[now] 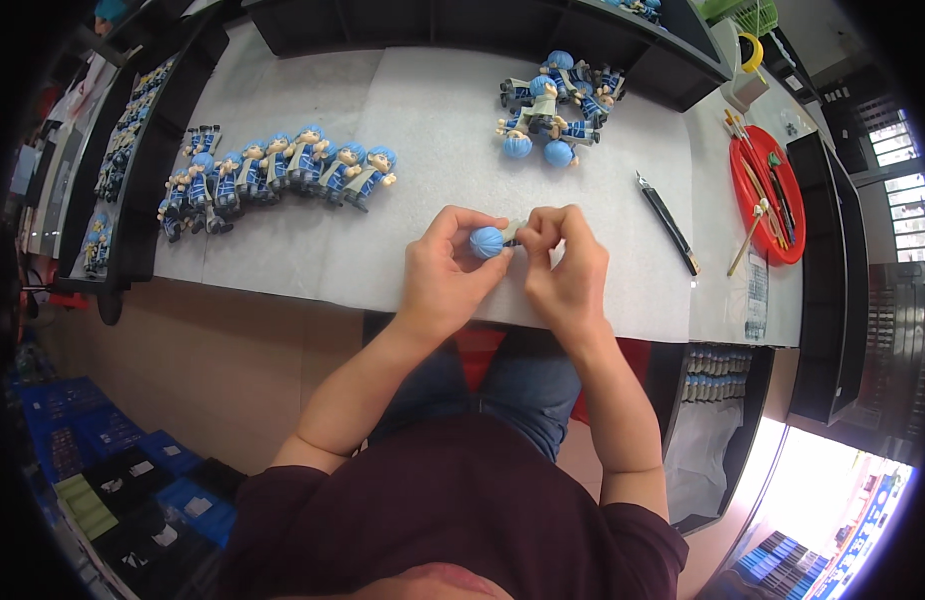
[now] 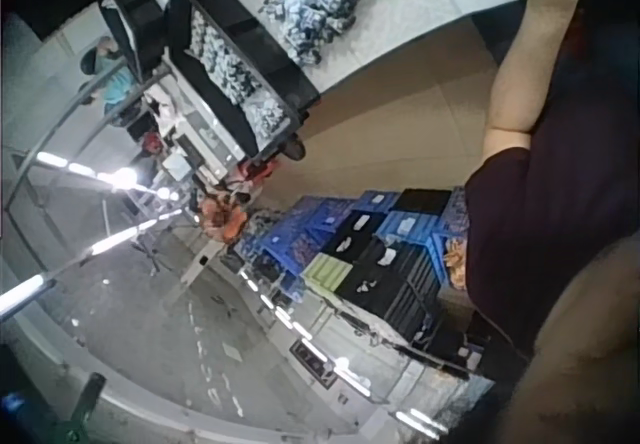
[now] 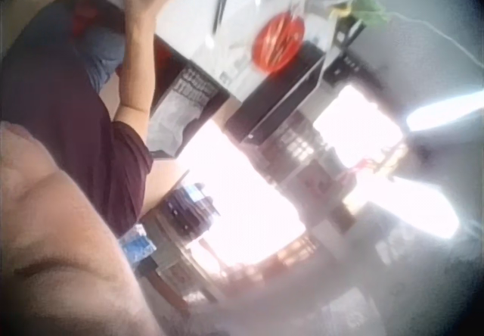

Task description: The person assembles small blue and white figurines at a workbench. They pick up a figurine, use a red sanding tool to smooth the head, and then place the finished item into a drawer. The process is repeated for multiple figurines.

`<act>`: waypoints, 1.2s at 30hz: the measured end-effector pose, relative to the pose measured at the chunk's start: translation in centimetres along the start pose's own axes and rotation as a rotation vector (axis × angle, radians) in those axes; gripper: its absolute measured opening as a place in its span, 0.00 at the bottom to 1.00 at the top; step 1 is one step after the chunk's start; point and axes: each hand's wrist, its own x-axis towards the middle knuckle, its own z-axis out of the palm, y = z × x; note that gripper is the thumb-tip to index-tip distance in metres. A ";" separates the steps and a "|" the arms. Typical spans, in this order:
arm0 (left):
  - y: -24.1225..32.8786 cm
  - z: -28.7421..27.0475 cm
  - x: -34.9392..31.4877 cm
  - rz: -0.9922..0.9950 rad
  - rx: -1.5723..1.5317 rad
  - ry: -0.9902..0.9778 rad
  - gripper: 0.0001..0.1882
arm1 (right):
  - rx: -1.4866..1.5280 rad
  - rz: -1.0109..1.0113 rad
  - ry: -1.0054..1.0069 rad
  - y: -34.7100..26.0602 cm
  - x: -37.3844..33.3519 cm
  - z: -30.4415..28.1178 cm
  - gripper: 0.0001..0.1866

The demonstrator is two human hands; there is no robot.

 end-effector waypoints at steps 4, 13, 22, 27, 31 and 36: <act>-0.1 0.1 -0.2 0.008 -0.014 0.023 0.12 | -0.019 -0.025 0.019 -0.8 -0.5 -0.1 0.11; 0.3 -0.2 -0.1 -0.029 0.045 -0.033 0.13 | -0.102 -0.095 -0.015 -0.2 -0.3 0.1 0.12; 0.8 -0.7 -0.2 -0.061 -0.064 -0.116 0.13 | -0.516 0.095 -0.027 3.5 1.6 -5.0 0.09; 0.8 -1.0 -0.3 -0.038 -0.212 -0.178 0.14 | -0.047 0.188 -0.023 0.4 -0.3 -3.9 0.16; 0.7 -1.3 -0.1 0.044 -0.241 -0.244 0.19 | 0.530 0.451 -0.284 -0.5 -1.7 -2.7 0.22; 0.8 -1.1 -0.1 0.035 -0.122 -0.238 0.25 | 0.518 0.266 -0.146 0.5 -2.9 -1.5 0.20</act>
